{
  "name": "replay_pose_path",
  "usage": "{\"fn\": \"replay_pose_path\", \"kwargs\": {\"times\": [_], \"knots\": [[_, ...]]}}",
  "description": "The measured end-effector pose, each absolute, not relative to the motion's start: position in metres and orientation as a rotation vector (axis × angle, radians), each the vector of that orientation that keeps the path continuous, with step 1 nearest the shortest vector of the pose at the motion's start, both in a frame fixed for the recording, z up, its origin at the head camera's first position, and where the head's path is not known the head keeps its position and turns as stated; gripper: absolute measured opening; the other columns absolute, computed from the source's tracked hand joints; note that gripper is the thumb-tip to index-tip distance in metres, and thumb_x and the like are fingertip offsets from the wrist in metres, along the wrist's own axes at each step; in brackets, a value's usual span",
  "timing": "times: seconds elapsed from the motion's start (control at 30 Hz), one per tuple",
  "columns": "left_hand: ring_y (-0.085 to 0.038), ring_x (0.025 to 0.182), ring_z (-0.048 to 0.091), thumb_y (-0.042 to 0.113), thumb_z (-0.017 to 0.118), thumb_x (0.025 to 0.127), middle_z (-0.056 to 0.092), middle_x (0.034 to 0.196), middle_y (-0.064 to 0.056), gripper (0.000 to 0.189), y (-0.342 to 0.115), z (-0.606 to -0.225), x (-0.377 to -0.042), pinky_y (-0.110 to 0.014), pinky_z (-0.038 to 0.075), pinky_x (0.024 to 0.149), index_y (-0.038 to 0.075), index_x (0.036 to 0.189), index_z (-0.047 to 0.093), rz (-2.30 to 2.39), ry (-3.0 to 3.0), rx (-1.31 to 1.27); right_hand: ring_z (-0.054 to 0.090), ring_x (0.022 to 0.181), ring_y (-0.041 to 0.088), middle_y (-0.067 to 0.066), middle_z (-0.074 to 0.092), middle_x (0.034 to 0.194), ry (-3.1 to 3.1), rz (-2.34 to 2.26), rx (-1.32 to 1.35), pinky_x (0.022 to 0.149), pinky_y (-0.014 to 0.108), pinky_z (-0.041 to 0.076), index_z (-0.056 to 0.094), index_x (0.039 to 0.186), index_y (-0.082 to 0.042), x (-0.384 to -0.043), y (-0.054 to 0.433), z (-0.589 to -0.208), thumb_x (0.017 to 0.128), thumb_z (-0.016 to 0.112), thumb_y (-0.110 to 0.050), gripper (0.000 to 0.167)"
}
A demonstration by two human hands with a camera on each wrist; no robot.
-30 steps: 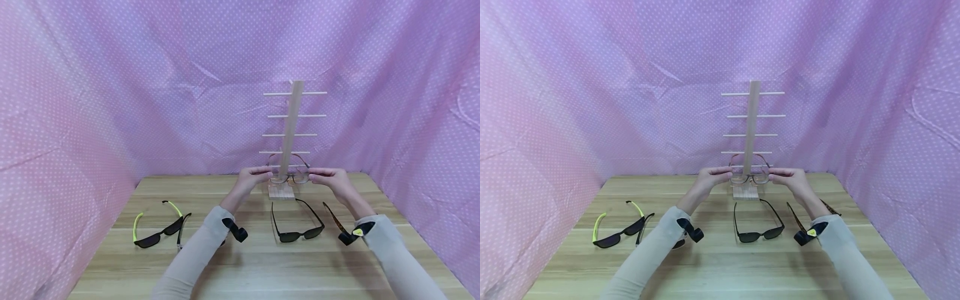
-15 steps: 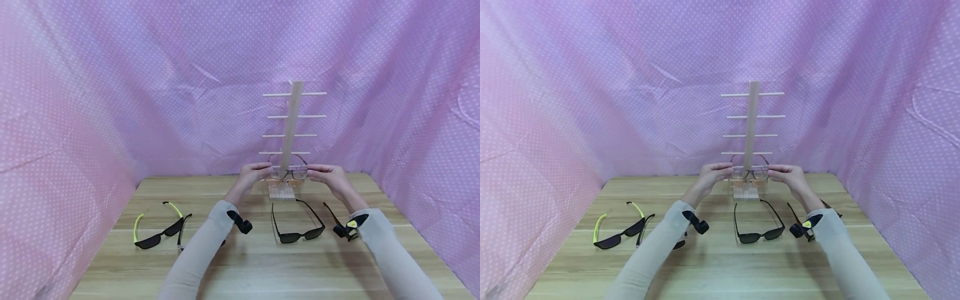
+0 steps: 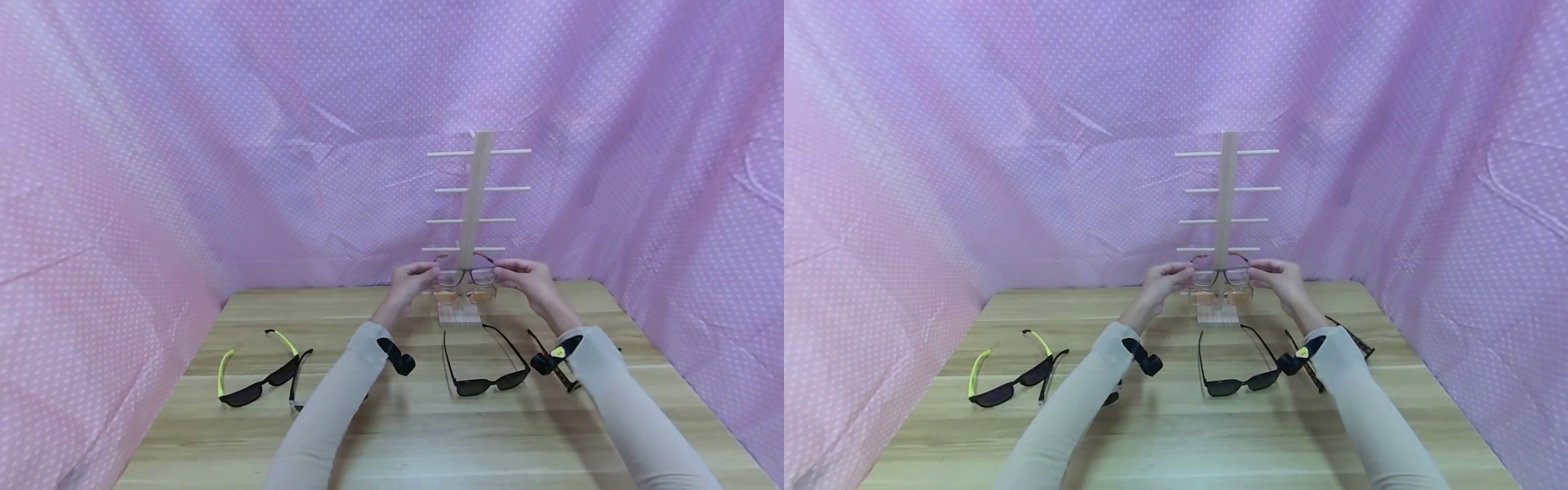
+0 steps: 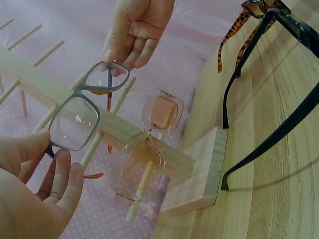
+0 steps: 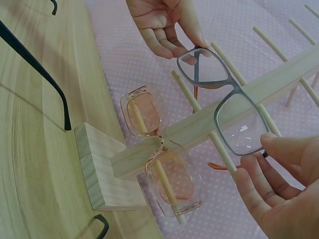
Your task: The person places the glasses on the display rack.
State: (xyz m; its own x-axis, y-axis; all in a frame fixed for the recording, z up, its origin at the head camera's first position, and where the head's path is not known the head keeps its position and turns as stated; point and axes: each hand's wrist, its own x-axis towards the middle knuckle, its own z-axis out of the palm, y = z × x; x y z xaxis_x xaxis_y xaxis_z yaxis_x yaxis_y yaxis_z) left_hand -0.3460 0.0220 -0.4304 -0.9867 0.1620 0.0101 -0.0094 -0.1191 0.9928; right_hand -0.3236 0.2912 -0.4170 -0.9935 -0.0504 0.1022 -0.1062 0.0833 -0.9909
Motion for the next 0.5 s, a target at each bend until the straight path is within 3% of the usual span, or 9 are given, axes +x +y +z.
{"fn": "replay_pose_path", "kwargs": {"times": [0.17,0.27,0.4,0.5], "knots": [[-0.034,0.106,0.072,0.004,0.070,0.095,0.072,0.118,-0.019,0.029,0.0224,-0.4312,-0.3493,-0.045,0.055,0.103,-0.008,0.122,0.068,2.268,2.019,0.154,0.072,0.084,0.004,-0.013,0.076,0.090,-2.260,2.079,0.183,0.083,0.024,0.062,0.053,0.132,0.020,-0.3281,0.2895,-0.4190,0.097,0.068,-0.005,0.046],[-0.030,0.102,0.073,0.003,0.071,0.094,0.074,0.113,-0.017,0.027,0.0234,-0.4329,-0.3513,-0.041,0.058,0.099,-0.006,0.119,0.070,2.266,2.041,0.138,0.072,0.083,0.003,-0.014,0.076,0.089,-2.271,2.064,0.170,0.084,0.025,0.062,0.053,0.132,0.020,-0.3291,0.2890,-0.4197,0.097,0.068,-0.007,0.046],[-0.040,0.112,0.069,0.003,0.070,0.095,0.074,0.110,-0.016,0.026,0.0253,-0.4357,-0.3535,-0.032,0.061,0.092,-0.007,0.119,0.070,2.269,2.047,0.131,0.070,0.082,0.002,-0.015,0.075,0.087,-2.283,2.062,0.145,0.081,0.022,0.061,0.052,0.134,0.019,-0.3307,0.2885,-0.4216,0.097,0.069,-0.007,0.049],[-0.040,0.113,0.069,0.002,0.070,0.095,0.074,0.112,-0.017,0.026,0.0265,-0.4374,-0.3543,-0.030,0.061,0.090,-0.007,0.119,0.070,2.272,2.063,0.125,0.070,0.081,0.002,-0.015,0.074,0.086,-2.277,2.077,0.121,0.079,0.020,0.061,0.051,0.135,0.019,-0.3321,0.2885,-0.4243,0.097,0.069,-0.007,0.049]]}}
